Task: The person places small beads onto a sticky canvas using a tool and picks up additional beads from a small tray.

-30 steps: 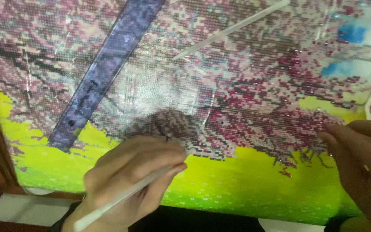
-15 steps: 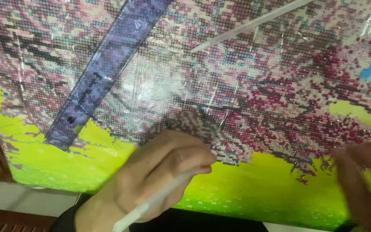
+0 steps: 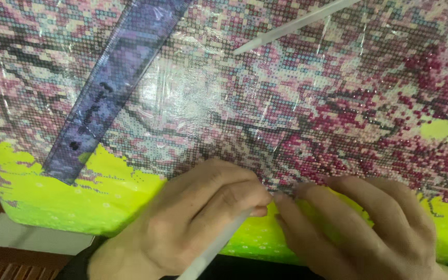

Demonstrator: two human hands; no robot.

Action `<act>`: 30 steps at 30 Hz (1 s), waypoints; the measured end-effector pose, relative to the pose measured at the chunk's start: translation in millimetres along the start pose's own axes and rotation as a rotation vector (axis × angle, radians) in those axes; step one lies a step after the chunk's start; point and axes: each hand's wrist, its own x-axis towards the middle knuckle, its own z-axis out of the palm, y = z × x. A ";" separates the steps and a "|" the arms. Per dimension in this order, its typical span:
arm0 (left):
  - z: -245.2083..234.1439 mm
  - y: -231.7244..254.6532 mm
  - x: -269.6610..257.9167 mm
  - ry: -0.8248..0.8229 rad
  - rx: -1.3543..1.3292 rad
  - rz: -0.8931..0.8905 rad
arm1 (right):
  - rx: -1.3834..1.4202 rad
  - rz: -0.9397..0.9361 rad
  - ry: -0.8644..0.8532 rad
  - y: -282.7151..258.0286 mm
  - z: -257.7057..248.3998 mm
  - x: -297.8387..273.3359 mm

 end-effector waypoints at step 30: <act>7.8 -7.7 6.3 0.312 0.059 0.105 | 0.037 -0.006 0.095 -8.8 12.3 -6.5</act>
